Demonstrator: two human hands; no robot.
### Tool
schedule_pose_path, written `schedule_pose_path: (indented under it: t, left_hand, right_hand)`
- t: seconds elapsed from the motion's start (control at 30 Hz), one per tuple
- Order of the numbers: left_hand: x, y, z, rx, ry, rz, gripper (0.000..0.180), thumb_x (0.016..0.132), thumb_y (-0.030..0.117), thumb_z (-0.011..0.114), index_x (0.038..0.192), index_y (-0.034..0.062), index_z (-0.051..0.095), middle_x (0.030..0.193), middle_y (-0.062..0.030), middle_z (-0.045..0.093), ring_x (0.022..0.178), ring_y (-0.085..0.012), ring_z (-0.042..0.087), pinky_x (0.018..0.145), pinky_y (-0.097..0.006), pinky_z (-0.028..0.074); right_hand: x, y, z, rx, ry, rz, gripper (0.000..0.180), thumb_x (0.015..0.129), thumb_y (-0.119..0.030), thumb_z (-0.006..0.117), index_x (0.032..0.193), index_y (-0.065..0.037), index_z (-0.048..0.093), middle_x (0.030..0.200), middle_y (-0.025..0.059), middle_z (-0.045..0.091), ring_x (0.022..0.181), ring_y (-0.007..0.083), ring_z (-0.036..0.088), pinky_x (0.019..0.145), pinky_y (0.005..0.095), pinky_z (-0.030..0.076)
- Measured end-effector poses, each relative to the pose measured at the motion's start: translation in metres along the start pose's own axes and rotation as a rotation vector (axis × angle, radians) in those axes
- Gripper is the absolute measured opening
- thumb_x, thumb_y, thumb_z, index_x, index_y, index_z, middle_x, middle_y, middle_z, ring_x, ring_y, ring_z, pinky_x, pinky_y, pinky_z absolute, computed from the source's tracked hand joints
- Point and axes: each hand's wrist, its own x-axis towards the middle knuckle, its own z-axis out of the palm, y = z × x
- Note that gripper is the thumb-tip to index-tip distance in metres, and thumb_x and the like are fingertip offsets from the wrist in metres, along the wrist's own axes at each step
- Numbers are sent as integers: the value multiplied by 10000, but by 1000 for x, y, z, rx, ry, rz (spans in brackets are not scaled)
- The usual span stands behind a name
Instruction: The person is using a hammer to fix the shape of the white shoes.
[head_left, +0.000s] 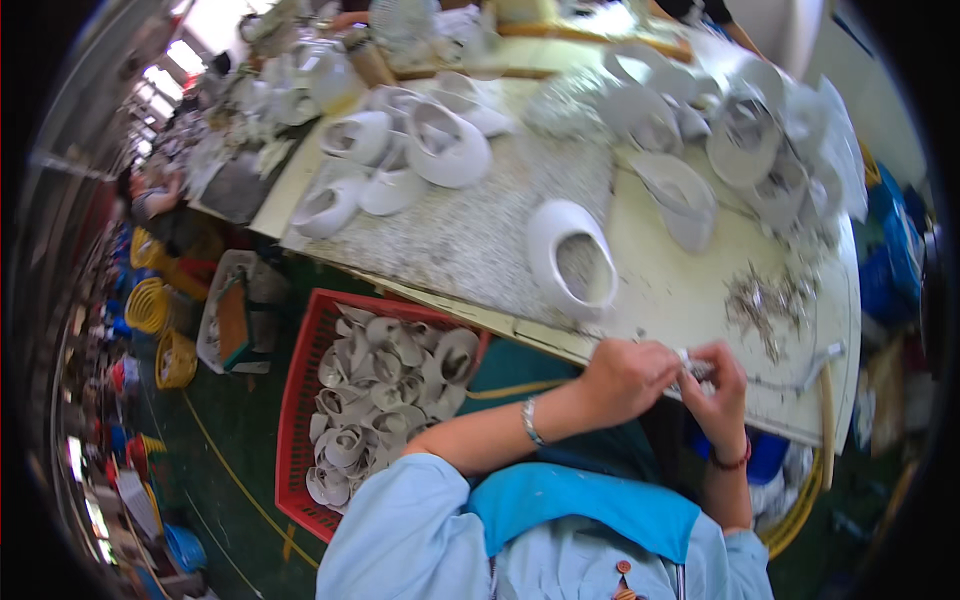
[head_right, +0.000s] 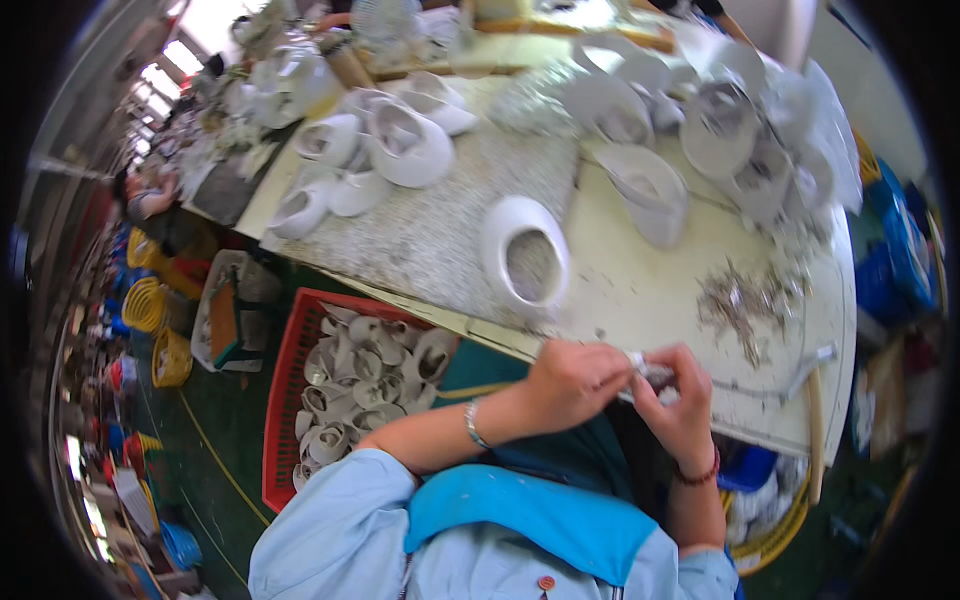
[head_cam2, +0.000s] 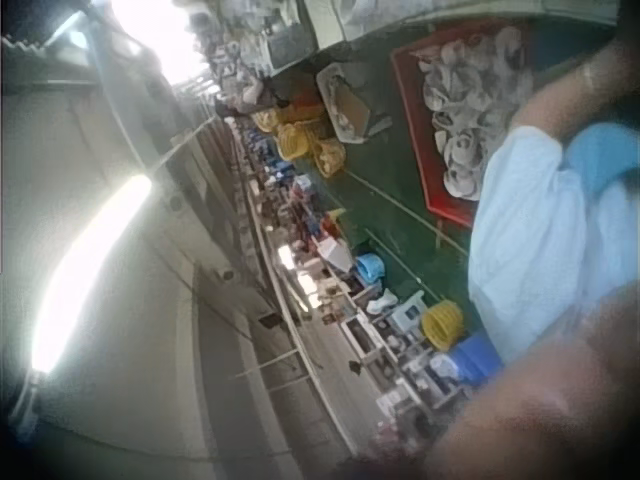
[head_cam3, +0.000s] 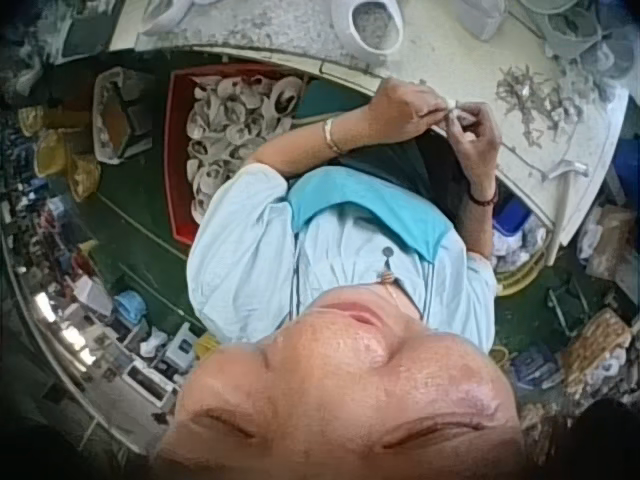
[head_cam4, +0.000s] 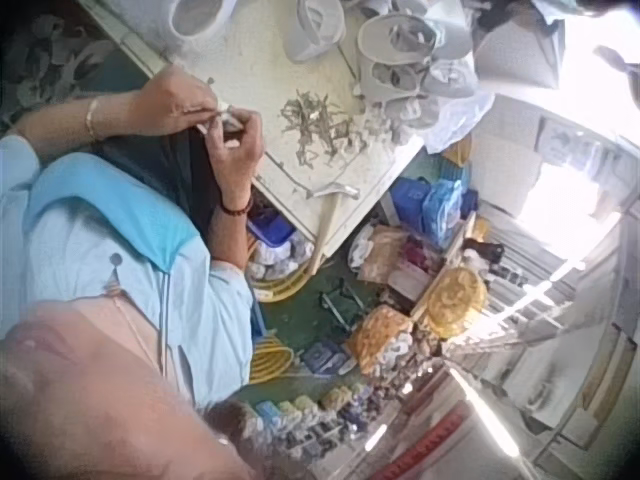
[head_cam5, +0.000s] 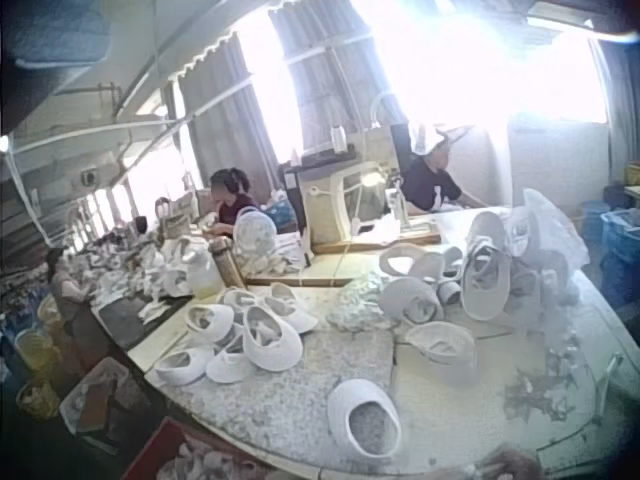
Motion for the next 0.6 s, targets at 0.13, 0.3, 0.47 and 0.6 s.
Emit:
schedule_pose_path:
  t: [0.13,0.3,0.47,0.6]
  left_hand:
    - [3,-7,5,-85,-25,-15,102,802,71,696,900,43,690,752,-105,664,613,-284,644,528,-352,505]
    - [1,-12,9,-123,-90,-141,108,835,70,676,938,47,700,766,-111,667,632,-267,646,559,-328,505]
    - [-5,-15,9,-167,-97,-230,115,843,74,662,950,47,694,793,-111,664,622,-277,633,549,-333,496]
    - [-2,-13,4,-58,-148,-151,120,848,110,645,937,39,683,807,-116,660,635,-284,637,539,-352,497]
  right_hand:
    - [8,11,-1,-90,6,-107,135,742,-16,673,857,-15,603,722,61,625,535,134,600,498,244,471]
    - [8,16,1,-140,-36,-124,162,735,-27,685,857,-23,579,679,64,611,513,157,604,478,261,465]
    - [8,16,7,-220,-48,-153,192,733,-42,712,859,-23,568,676,71,599,529,186,610,483,266,467]
    - [10,26,13,-227,22,-144,199,733,-49,723,850,-22,565,678,83,604,536,198,619,493,286,490]
